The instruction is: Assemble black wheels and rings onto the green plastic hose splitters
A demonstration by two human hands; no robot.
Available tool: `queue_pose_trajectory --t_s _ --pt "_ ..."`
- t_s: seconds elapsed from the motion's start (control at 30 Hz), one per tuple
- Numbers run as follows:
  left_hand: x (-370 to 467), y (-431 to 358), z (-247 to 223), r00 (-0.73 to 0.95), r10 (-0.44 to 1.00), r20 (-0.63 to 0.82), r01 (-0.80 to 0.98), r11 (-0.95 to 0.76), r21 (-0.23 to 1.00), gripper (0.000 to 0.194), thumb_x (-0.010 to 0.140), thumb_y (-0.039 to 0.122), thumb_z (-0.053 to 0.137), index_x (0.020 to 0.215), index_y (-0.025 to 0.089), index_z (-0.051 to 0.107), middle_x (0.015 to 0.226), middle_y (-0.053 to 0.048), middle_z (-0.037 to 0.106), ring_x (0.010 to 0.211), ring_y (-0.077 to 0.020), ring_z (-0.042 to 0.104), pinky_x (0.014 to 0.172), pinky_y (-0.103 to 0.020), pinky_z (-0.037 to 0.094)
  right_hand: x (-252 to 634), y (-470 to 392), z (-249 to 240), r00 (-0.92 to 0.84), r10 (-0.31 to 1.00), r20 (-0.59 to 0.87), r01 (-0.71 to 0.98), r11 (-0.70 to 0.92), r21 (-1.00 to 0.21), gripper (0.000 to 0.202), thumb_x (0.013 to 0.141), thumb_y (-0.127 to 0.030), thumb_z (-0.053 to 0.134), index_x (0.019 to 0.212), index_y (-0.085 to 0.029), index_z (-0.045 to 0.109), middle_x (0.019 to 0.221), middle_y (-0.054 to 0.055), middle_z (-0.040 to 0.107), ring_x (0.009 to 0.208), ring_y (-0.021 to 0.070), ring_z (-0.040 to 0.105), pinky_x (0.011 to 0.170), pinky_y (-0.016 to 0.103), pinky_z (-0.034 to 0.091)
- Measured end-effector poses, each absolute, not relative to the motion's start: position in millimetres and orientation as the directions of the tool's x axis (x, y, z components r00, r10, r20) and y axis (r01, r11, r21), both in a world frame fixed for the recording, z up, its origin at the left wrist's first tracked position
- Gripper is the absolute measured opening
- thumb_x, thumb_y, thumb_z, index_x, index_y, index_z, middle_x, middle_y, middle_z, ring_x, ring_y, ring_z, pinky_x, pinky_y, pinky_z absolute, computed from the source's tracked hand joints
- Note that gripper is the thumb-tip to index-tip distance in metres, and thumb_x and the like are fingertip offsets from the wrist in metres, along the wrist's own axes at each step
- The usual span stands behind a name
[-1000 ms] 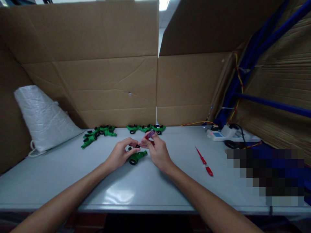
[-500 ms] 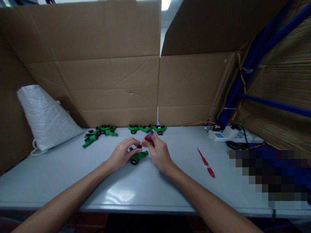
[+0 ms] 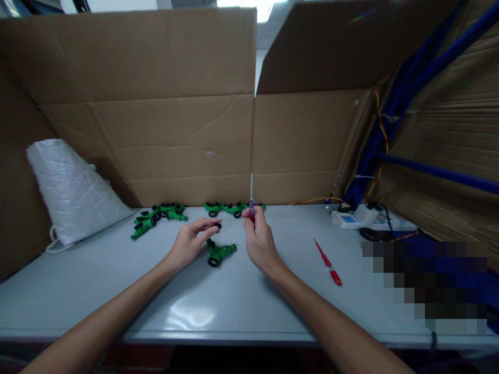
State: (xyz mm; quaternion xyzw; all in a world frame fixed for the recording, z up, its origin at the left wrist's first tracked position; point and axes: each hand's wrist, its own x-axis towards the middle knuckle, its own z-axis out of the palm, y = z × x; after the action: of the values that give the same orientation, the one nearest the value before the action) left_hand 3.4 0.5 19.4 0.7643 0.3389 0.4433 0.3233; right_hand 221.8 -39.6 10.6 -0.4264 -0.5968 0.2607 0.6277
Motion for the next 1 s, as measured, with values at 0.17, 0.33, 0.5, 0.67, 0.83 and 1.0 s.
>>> queue_pose_trajectory --t_s 0.17,0.33,0.5,0.67,0.83,1.0 --pt "4.8 2.9 18.7 0.39 0.836 0.387 0.042 -0.436 0.899 0.038 0.093 0.046 0.074 0.115 0.015 0.075 0.102 -0.011 0.081 0.097 -0.0231 0.076 0.093 -0.037 0.058 214.9 -42.2 9.9 0.009 0.855 0.519 0.318 0.49 -0.812 0.021 0.095 -0.043 0.065 0.101 -0.023 0.064 0.063 -0.007 0.043 0.056 0.0146 0.043 0.055 0.026 0.034" --pt "7.1 3.1 17.6 0.378 0.849 0.369 -0.039 -0.384 0.923 0.04 0.087 0.046 0.08 0.111 0.015 0.072 0.109 -0.011 0.08 0.1 -0.023 0.076 0.092 -0.036 0.059 206.6 -47.2 7.1 -0.069 0.849 0.524 0.368 0.51 -0.777 0.023 0.093 -0.042 0.07 0.104 -0.021 0.068 0.061 -0.008 0.041 0.055 0.0138 0.043 0.056 0.027 0.032" --pt "7.4 2.1 17.8 0.404 0.833 0.377 0.017 -0.419 0.908 0.034 0.088 0.044 0.08 0.106 0.016 0.075 0.104 -0.008 0.079 0.091 -0.0197 0.073 0.085 -0.03 0.057 204.8 -50.3 7.3 -0.077 0.843 0.532 0.394 0.516 -0.761 0.021 0.096 -0.042 0.069 0.1 -0.022 0.067 0.062 -0.007 0.049 0.055 0.0135 0.045 0.056 0.026 0.033" --pt "6.6 2.9 14.9 0.406 0.84 0.359 0.055 -0.415 0.908 0.035 0.088 0.045 0.081 0.105 0.015 0.075 0.097 -0.007 0.076 0.086 -0.0178 0.068 0.078 -0.027 0.054 205.9 -47.4 4.8 -0.089 0.836 0.542 0.396 0.529 -0.751 0.022 0.101 -0.04 0.06 0.093 -0.02 0.065 0.073 -0.002 0.061 0.063 0.0144 0.052 0.061 0.026 0.038" --pt "8.4 1.8 13.1 0.456 0.825 0.333 0.023 -0.385 0.923 0.035 0.088 0.045 0.081 0.104 0.015 0.073 0.095 -0.006 0.073 0.085 -0.0174 0.066 0.078 -0.027 0.053 206.5 -45.8 1.8 -0.117 0.846 0.52 0.412 0.518 -0.75 0.016 0.099 -0.034 0.058 0.091 -0.02 0.059 0.074 -0.003 0.06 0.062 0.0134 0.053 0.06 0.024 0.038" --pt "8.6 -0.3 17.7 0.513 0.791 0.334 0.027 -0.404 0.914 0.036 0.092 0.045 0.076 0.111 0.015 0.072 0.098 -0.007 0.074 0.088 -0.0185 0.066 0.082 -0.029 0.052 206.2 -44.6 1.2 -0.111 0.854 0.508 0.425 0.503 -0.753 0.007 0.094 -0.027 0.059 0.092 -0.022 0.056 0.068 -0.006 0.054 0.058 0.012 0.048 0.058 0.023 0.035"
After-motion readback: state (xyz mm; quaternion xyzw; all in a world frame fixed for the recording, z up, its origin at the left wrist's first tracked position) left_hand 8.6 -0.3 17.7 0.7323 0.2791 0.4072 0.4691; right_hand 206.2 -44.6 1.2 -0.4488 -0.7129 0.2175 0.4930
